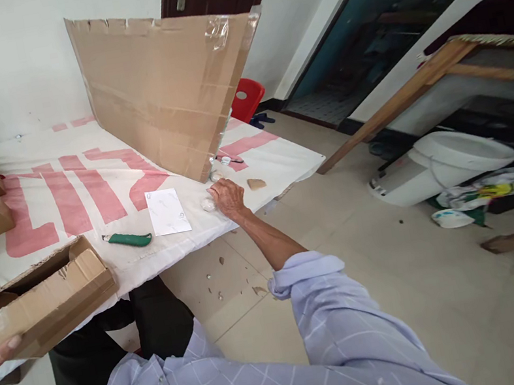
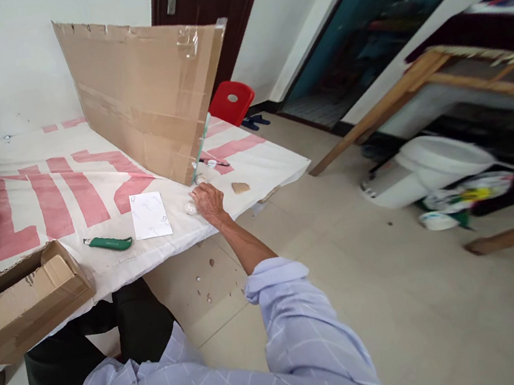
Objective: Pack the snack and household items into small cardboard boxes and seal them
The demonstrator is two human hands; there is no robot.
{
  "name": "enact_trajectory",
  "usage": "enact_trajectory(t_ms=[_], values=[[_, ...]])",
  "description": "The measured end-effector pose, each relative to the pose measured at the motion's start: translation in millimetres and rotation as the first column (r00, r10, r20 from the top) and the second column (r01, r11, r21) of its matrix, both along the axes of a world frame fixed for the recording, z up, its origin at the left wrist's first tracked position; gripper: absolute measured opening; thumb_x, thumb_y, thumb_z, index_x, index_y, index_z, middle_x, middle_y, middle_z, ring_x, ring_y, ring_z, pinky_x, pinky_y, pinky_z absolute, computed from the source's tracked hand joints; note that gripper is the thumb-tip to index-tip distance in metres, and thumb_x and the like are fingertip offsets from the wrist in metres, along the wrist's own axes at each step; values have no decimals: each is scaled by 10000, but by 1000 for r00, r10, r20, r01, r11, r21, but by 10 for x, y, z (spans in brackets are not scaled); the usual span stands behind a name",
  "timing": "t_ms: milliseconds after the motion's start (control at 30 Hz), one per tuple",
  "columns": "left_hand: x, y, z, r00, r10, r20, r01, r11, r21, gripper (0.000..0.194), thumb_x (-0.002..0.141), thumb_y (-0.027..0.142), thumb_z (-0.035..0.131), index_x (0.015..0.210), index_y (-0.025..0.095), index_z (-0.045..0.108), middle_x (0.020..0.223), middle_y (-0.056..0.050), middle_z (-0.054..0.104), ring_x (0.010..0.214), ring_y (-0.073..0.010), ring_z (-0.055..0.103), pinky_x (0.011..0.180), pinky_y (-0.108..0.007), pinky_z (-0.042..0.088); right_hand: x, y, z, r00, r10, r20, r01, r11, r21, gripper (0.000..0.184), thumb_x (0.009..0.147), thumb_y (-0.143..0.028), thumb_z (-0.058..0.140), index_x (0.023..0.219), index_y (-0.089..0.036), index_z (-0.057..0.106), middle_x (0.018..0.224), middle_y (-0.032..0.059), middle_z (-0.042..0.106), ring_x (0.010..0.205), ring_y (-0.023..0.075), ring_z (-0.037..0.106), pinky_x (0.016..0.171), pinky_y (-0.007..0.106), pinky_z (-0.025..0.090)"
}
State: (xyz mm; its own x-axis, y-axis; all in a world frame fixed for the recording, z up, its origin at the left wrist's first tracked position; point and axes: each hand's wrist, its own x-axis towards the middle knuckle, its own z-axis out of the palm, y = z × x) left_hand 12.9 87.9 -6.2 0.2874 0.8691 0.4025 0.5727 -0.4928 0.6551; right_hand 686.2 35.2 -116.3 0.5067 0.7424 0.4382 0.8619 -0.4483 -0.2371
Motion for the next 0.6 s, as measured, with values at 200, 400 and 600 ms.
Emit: enact_trajectory(t_ms=[200, 400, 600], values=[[58, -44, 69, 981, -11, 192, 28, 996, -89, 639, 639, 429, 972, 1230, 404, 731, 1572, -2, 643, 1585, -463, 488, 1341, -697, 358, -134, -100, -195, 998, 52, -17, -52, 999, 14, 264, 1032, -276, 593, 864, -190, 777, 994, 137, 778, 924, 250, 607, 756, 341, 380], [61, -114, 80, 987, -34, 158, 55, 990, -127, 732, 696, 556, 964, 1282, 243, 656, 1604, -158, 576, 1557, -455, 502, 1261, -610, 477, -88, -195, -329, 996, 86, 27, -88, 993, 79, 302, 1002, -328, 572, 831, -197, 783, 985, 157, 796, 947, 280, 664, 785, 359, 435], [64, -158, 59, 980, -56, 189, 85, 985, -150, 800, 699, 639, 975, 1307, 223, 665, 1598, -186, 562, 1501, -413, 548, 1198, -547, 532, -158, -311, -387, 984, 159, 77, -164, 984, 65, 306, 973, -349, 568, 763, -225, 752, 914, 140, 788, 894, 282, 673, 758, 370, 449]])
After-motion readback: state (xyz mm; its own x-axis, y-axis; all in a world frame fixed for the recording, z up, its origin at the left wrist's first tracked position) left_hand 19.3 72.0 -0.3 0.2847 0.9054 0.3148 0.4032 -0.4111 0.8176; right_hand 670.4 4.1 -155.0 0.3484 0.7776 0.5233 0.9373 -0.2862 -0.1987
